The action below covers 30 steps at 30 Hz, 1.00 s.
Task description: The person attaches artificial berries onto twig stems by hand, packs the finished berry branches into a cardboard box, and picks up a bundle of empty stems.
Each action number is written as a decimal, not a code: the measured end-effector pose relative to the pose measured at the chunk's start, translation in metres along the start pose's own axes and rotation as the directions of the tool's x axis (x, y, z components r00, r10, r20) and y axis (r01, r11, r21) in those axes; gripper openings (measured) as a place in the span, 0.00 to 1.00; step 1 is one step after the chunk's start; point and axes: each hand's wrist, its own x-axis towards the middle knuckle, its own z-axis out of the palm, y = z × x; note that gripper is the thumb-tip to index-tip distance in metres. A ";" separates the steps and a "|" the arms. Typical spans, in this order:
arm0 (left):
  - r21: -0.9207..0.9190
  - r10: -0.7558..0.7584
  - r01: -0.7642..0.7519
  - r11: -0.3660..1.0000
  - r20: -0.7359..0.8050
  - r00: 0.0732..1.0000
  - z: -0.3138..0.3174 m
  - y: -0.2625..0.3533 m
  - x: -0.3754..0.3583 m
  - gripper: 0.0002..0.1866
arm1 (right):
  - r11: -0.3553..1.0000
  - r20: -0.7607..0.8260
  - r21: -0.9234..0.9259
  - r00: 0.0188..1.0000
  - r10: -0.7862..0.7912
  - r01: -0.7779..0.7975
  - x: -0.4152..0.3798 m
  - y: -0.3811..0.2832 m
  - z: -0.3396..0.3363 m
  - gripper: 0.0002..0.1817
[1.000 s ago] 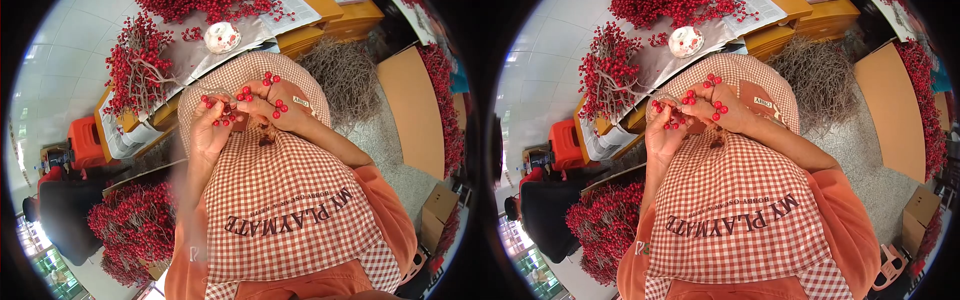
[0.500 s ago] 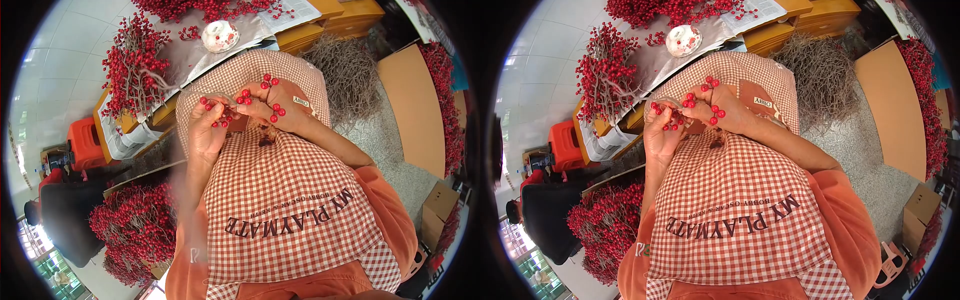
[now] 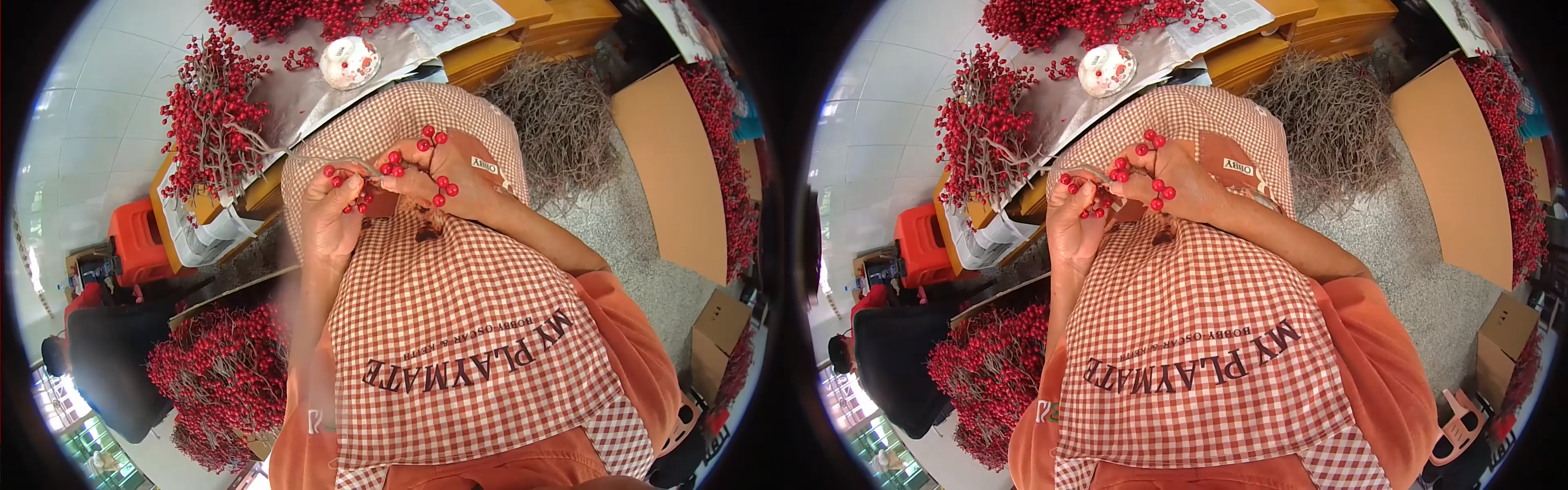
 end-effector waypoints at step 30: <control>0.006 0.022 -0.022 1.000 0.018 1.000 -0.004 -0.018 0.003 0.06 | 0.993 -0.059 -0.070 0.994 0.088 -0.092 0.002 -0.001 -0.003 0.11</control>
